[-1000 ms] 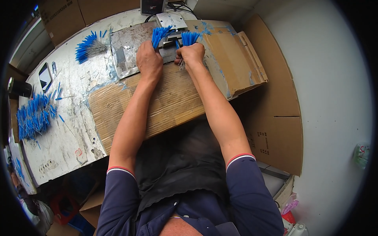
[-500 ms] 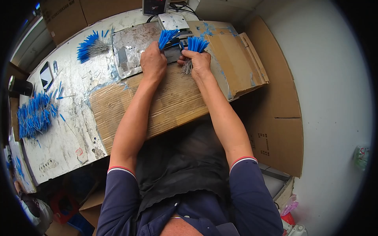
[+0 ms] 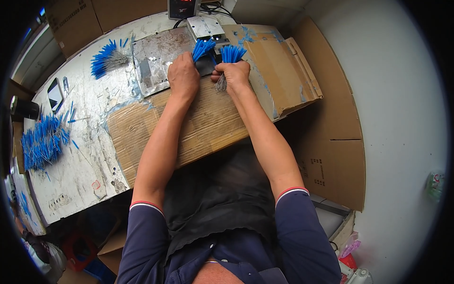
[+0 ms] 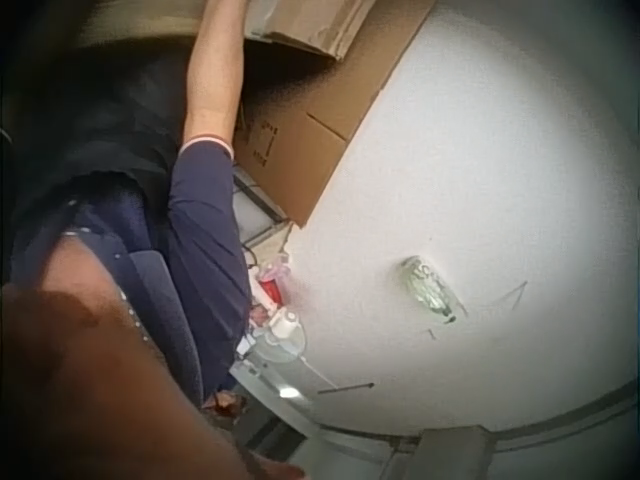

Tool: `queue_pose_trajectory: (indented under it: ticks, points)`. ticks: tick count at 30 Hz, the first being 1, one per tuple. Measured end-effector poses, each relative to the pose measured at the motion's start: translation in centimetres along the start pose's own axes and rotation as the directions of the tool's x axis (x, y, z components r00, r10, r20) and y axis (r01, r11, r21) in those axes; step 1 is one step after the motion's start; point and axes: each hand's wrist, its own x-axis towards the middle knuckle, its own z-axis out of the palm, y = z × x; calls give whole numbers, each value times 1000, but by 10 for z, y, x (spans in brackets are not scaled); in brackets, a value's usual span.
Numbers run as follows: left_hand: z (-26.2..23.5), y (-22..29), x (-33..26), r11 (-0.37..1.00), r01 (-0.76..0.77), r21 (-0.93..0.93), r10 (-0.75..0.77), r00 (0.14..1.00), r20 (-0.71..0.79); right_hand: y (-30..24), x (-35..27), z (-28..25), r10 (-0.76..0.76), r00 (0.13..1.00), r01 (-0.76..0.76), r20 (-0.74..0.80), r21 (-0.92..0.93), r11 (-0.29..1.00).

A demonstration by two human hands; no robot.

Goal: Insert bundles of blue bristles into metal rings using a workbench jig to assemble industrial brushes.

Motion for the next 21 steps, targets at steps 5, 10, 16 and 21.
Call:
queue_pose_trajectory:
  ticks: [5, 10, 16, 21]
  points:
    - [-3, 3, 1, 991, 133, 24, -133, 991, -12, 2, 4, 5, -45, 996, 44, -79, -10, 999]
    - [-3, -1, 4, 963, 234, -135, -253, 957, -141, 0, 9, 20, -52, 990, 48, -134, -38, 998]
    - [-1, -2, 6, 982, 135, -135, -163, 962, -218, -4, 9, 25, -55, 989, 47, -136, -60, 997]
    - [-4, 0, 4, 979, 138, -148, -158, 978, -134, -4, 4, 15, 35, 999, -26, -38, 208, 978]
